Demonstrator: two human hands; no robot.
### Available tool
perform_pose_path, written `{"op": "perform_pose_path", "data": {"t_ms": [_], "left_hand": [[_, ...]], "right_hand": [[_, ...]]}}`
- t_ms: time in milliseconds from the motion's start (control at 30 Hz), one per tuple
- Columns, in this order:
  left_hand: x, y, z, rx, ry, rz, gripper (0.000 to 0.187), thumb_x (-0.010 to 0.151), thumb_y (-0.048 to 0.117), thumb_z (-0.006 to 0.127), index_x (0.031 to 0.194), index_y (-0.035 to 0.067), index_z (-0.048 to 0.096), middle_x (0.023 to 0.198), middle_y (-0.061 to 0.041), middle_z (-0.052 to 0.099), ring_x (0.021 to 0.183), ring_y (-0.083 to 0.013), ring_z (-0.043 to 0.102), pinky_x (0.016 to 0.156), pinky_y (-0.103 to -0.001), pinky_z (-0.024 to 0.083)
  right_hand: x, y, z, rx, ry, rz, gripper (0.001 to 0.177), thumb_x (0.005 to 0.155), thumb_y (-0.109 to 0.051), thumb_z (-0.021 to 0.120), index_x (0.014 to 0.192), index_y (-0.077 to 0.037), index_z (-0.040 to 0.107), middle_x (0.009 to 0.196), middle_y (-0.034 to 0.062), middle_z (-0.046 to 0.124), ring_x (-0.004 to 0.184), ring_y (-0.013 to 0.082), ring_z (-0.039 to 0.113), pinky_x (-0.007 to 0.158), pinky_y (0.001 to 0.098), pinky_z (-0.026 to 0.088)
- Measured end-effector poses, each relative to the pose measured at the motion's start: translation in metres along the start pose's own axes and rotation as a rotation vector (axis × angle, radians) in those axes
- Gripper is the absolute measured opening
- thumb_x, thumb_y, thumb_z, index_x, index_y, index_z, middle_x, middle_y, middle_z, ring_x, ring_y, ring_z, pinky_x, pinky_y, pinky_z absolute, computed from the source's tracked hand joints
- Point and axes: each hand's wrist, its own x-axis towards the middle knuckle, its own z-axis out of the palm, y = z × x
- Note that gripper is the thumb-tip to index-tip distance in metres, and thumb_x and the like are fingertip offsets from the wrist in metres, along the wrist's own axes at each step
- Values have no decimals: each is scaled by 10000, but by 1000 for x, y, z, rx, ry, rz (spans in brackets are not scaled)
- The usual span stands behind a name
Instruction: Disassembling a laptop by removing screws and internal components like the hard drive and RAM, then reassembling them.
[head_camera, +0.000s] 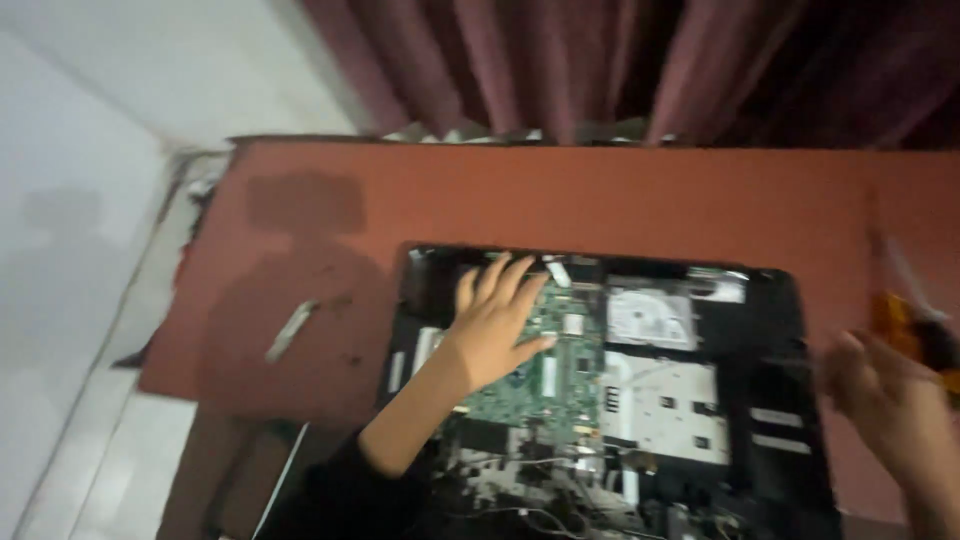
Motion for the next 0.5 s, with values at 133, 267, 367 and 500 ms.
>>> {"op": "perform_pose_path", "data": {"t_ms": [133, 267, 367, 500], "left_hand": [[-107, -24, -10, 159, 106, -193, 591, 896, 343, 637, 1403, 134, 419, 1513, -121, 301, 1404, -351, 256, 996, -603, 309], [-182, -36, 40, 282, 241, -375, 672, 879, 508, 557, 1412, 133, 392, 1516, -85, 348, 1353, -309, 358, 976, -507, 354], [-206, -34, 57, -221, 280, -515, 698, 933, 489, 445, 1474, 69, 310, 1544, -161, 282, 1308, -403, 388, 929, -556, 403], [-212, -27, 74, -485, 315, -639, 694, 939, 331, 508, 1486, 26, 208, 1481, -234, 322, 1302, -418, 411, 981, -478, 369]], "right_hand": [[7, 17, 38, 595, -43, 237, 264, 1013, -83, 605, 821, 54, 485, 676, 161, 479, 603, 227, 451, 548, 363, 338], [34, -146, 24, 143, -360, -10, 286, 794, -165, 707, 1075, -132, 745, 1117, -32, 777, 1003, 105, 721, 898, 274, 520], [48, -265, 46, 459, -311, -355, 229, 778, -202, 695, 969, -130, 799, 1032, 32, 785, 943, 144, 754, 823, 256, 587], [86, -365, 118, 617, -243, -546, 240, 916, -254, 607, 1063, -121, 742, 1137, 51, 706, 1061, 169, 672, 969, 280, 490]]}}
